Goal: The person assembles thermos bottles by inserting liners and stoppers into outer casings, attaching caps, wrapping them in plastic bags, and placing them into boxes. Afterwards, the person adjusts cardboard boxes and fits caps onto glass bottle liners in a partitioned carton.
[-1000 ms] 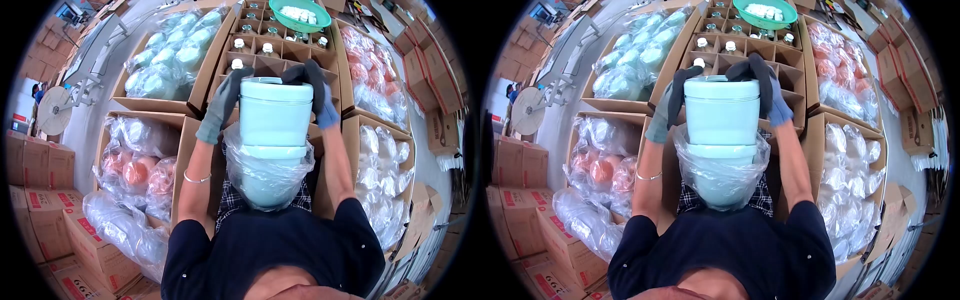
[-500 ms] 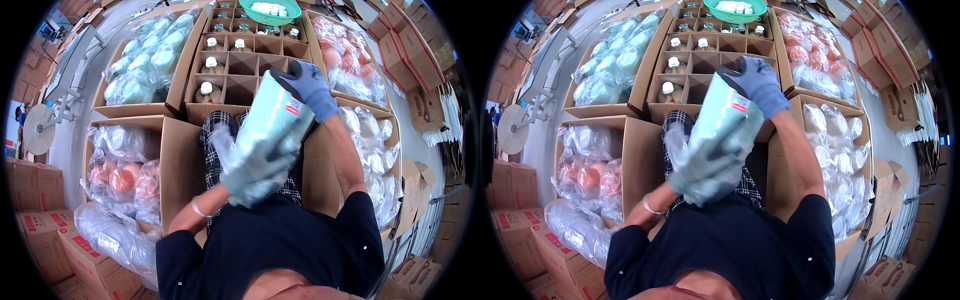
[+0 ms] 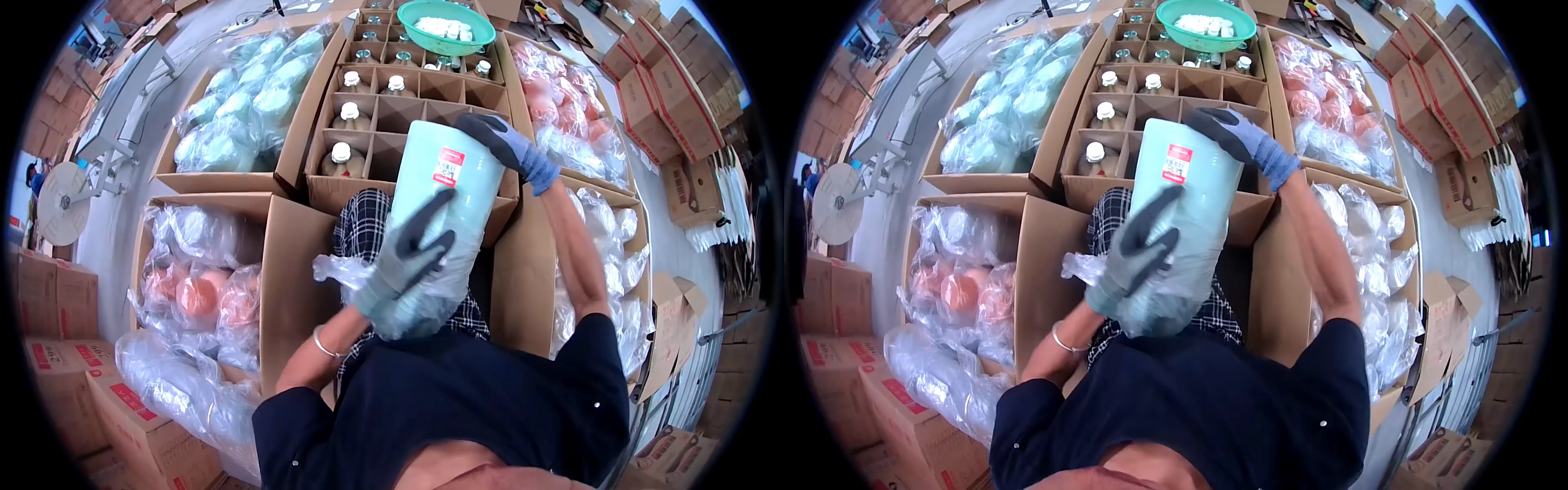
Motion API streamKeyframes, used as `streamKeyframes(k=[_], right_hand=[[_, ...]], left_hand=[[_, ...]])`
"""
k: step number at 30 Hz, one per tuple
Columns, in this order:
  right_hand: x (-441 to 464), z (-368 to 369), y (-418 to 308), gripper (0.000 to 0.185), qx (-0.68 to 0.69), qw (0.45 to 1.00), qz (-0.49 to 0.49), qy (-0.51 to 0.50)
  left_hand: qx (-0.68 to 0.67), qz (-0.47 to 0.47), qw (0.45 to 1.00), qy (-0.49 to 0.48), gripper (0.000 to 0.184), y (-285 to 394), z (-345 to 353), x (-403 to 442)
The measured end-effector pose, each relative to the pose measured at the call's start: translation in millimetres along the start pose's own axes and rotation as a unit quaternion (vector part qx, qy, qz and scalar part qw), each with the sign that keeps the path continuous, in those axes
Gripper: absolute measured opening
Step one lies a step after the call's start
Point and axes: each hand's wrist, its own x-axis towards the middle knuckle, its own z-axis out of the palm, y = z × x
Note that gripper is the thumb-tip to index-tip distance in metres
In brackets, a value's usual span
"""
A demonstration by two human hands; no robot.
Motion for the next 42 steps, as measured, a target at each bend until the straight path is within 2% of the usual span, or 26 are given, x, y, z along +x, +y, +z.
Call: streamKeyframes(k=[1,3,4,5,7,9,11,13,15,16,17,18,19,20,21,22,23,25,27,29,31,33,35,39,40,42], right_hand=[[1,-2,-11,0.041,-0.025,1.000,0.007,-0.003],[26,-32,-78,0.039,0.033,0.970,0.209,-0.118],[20,-42,-67,0.036,0.015,0.991,0.034,-0.127],[36,-52,-88,0.034,-0.018,0.980,0.037,-0.194],[50,-57,-117,0.035,0.114,0.964,-0.073,-0.231],[61,-53,-136,0.038,0.122,0.941,-0.119,-0.292],[71,-42,-143,0.035,0.119,0.921,-0.173,-0.327],[66,-42,-165,0.032,-0.091,0.937,-0.094,-0.324],[47,-40,-150,0.033,-0.081,0.956,0.041,-0.280],[43,-37,-136,0.034,-0.059,0.940,0.177,-0.285],[41,-30,-113,0.035,-0.033,0.906,0.311,-0.284],[38,-22,-78,0.036,-0.087,0.914,0.272,-0.289],[37,-17,-52,0.037,-0.143,0.917,0.230,-0.292],[40,-13,-49,0.036,-0.182,0.903,0.248,-0.299],[44,-10,-46,0.036,-0.220,0.887,0.264,-0.307],[33,4,18,0.036,-0.205,0.922,0.138,-0.297],[43,4,8,0.034,-0.231,0.911,0.103,-0.325],[54,8,15,0.031,-0.062,0.925,0.319,-0.197],[50,2,26,0.033,0.147,0.941,0.273,-0.133],[31,4,14,0.036,0.196,0.970,0.115,-0.081],[10,45,28,0.043,0.284,0.950,0.127,0.003],[10,72,12,0.050,0.354,0.921,0.145,0.076],[25,57,-27,0.047,0.298,0.949,0.095,0.027],[20,18,-71,0.067,0.152,0.988,-0.030,0.011],[19,11,-74,0.074,0.107,0.992,-0.060,-0.007],[21,23,-62,0.095,-0.009,0.998,-0.053,-0.016]], left_hand=[[-0.011,-0.003,1.000,0.005,0.063,6,-11,3],[-0.003,-0.051,0.999,0.004,0.068,21,-42,2],[0.011,-0.085,0.996,0.000,0.071,26,-56,2],[-0.005,-0.124,0.992,-0.035,0.071,23,-77,4],[0.045,-0.182,0.982,-0.008,0.045,13,-103,15],[-0.043,-0.120,0.977,-0.170,0.041,-17,-141,32],[-0.068,-0.115,0.984,-0.114,0.045,-42,-144,31],[0.005,-0.083,0.991,-0.108,0.051,-48,-141,29],[-0.121,-0.154,0.980,-0.023,0.055,-47,-127,10],[-0.064,-0.190,0.978,0.054,0.055,-36,-104,-2],[0.068,-0.166,0.983,0.034,0.059,-19,-81,-5],[0.158,-0.084,0.982,0.052,0.064,9,-44,-12],[0.255,-0.151,0.954,0.042,0.072,47,-16,-13],[0.197,-0.061,0.978,0.022,0.088,19,-10,-25],[0.218,-0.063,0.974,0.015,0.094,16,1,-25],[0.239,-0.065,0.969,0.008,0.101,13,11,-24],[0.260,-0.029,0.965,-0.013,0.097,11,3,-21],[0.300,0.046,0.951,-0.050,0.092,7,-13,-14],[0.332,0.027,0.941,-0.057,0.079,27,-51,-7],[0.480,0.012,0.876,-0.055,0.062,54,-87,-7],[0.594,0.144,0.791,-0.035,0.039,72,-114,11],[0.437,0.133,0.888,-0.056,0.027,113,-104,44],[0.511,0.211,0.831,-0.055,0.027,120,-98,81],[0.113,0.164,0.980,0.030,0.024,106,-118,147],[0.244,0.190,0.947,0.093,0.022,102,-123,149],[0.202,0.159,0.954,0.156,0.022,66,-158,161]])
